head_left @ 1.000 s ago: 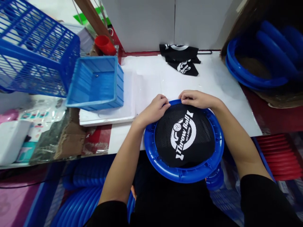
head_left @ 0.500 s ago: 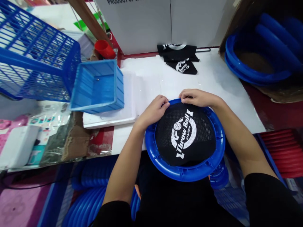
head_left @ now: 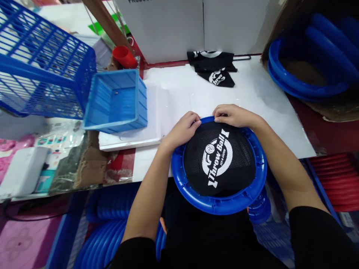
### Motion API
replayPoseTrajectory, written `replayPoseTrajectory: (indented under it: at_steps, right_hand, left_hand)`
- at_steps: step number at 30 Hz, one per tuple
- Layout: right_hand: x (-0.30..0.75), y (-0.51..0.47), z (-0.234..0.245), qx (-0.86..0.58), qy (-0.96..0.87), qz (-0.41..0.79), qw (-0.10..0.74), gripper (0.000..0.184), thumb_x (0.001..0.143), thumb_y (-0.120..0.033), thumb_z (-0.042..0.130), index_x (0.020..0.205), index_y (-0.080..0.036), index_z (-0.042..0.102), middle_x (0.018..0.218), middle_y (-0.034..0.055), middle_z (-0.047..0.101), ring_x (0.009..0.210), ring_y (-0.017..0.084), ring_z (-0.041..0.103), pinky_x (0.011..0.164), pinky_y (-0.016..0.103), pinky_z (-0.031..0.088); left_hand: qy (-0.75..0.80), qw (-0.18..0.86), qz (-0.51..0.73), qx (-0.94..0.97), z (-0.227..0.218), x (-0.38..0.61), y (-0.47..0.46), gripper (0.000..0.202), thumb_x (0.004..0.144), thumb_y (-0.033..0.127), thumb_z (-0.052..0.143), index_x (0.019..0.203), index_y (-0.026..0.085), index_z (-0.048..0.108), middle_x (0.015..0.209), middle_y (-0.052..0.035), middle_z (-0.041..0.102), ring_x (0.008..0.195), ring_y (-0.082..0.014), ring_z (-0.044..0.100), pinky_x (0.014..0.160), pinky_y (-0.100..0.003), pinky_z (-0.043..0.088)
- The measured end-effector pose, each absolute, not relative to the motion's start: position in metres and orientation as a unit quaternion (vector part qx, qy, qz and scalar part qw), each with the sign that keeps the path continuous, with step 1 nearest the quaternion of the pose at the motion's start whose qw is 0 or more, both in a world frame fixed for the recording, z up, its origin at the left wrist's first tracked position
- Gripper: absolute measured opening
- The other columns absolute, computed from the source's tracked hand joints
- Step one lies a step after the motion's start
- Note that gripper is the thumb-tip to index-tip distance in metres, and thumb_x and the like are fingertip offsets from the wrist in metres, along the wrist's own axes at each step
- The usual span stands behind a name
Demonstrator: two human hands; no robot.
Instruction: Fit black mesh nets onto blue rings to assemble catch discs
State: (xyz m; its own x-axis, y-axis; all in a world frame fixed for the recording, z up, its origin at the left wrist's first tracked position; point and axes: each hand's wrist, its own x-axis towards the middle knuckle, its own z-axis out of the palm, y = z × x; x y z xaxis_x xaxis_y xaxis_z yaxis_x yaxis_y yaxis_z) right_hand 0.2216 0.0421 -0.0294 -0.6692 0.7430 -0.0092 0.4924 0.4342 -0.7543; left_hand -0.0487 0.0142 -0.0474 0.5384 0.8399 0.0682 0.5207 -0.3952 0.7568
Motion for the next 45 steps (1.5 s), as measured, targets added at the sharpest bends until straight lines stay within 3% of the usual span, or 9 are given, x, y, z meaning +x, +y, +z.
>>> replayPoseTrajectory:
  at_steps: [6,10,18,26,30,34,41,45]
  right_hand:
    - [0.218,0.039,-0.022,-0.381,-0.821,0.388,0.173,0.029,0.098,-0.050,0.062,0.103,-0.024,0.075,0.110,0.0087,0.075,0.102,0.027,0.068,0.096,0.045,0.054]
    - [0.208,0.038,-0.027,-0.335,-0.857,0.346,0.181,0.021,0.098,-0.042,0.064,0.096,-0.025,0.076,0.121,0.0098,0.074,0.116,0.029,0.067,0.108,0.048,0.050]
    - [0.201,0.036,-0.038,-0.336,-0.860,0.332,0.191,0.020,0.103,-0.038,0.055,0.091,-0.026,0.067,0.109,0.0086,0.073,0.108,0.029,0.064,0.105,0.049,0.049]
    - [0.201,0.034,-0.036,-0.346,-0.851,0.344,0.193,0.022,0.103,-0.041,0.055,0.092,-0.026,0.067,0.111,0.0084,0.074,0.109,0.028,0.066,0.106,0.047,0.049]
    - [0.199,0.034,-0.037,-0.349,-0.851,0.336,0.202,0.022,0.102,-0.040,0.056,0.090,-0.024,0.067,0.109,0.0096,0.074,0.107,0.028,0.067,0.103,0.046,0.051]
    - [0.199,0.035,-0.039,-0.343,-0.855,0.330,0.205,0.021,0.103,-0.038,0.057,0.091,-0.024,0.067,0.106,0.0077,0.074,0.103,0.025,0.067,0.098,0.043,0.052]
    - [0.200,0.037,-0.039,-0.340,-0.859,0.329,0.195,0.019,0.104,-0.035,0.055,0.092,-0.023,0.064,0.106,0.0088,0.074,0.105,0.025,0.068,0.098,0.042,0.052]
    - [0.195,0.034,-0.039,-0.363,-0.857,0.311,0.192,0.017,0.102,-0.030,0.054,0.088,-0.023,0.062,0.106,0.0101,0.074,0.103,0.025,0.068,0.097,0.043,0.053]
  left_hand:
    - [0.417,0.365,0.227,0.800,-0.042,-0.050,0.012,0.019,0.107,0.030,0.051,0.089,0.024,0.054,0.113,-0.0079,0.065,0.111,-0.0232,0.063,0.109,-0.045,0.051]
    - [0.418,0.350,0.231,0.806,-0.047,-0.049,0.014,0.016,0.106,0.029,0.053,0.091,0.023,0.059,0.111,-0.0071,0.066,0.109,-0.0223,0.064,0.108,-0.042,0.052]
    - [0.426,0.335,0.232,0.808,-0.048,-0.047,0.015,0.015,0.103,0.022,0.056,0.089,0.023,0.059,0.112,-0.0073,0.068,0.109,-0.0221,0.065,0.107,-0.042,0.053]
    - [0.452,0.301,0.227,0.809,-0.041,-0.047,0.008,0.017,0.101,0.020,0.060,0.084,0.022,0.060,0.112,-0.0077,0.068,0.105,-0.0226,0.065,0.101,-0.042,0.054]
    - [0.445,0.293,0.240,0.811,-0.037,-0.045,0.002,0.016,0.106,0.024,0.055,0.091,0.022,0.061,0.108,-0.0082,0.068,0.104,-0.0232,0.065,0.100,-0.042,0.054]
    - [0.407,0.292,0.242,0.831,-0.037,-0.037,0.006,0.013,0.105,0.027,0.057,0.101,0.021,0.068,0.115,-0.0088,0.070,0.114,-0.0252,0.066,0.109,-0.044,0.051]
    - [0.411,0.407,0.222,0.785,-0.041,-0.034,0.028,0.018,0.096,0.031,0.063,0.084,0.021,0.072,0.113,-0.0070,0.072,0.108,-0.0239,0.068,0.107,-0.044,0.053]
    - [0.441,0.398,0.234,0.770,-0.040,-0.030,0.024,0.017,0.091,0.026,0.063,0.078,0.021,0.071,0.109,-0.0071,0.072,0.104,-0.0232,0.068,0.102,-0.042,0.053]
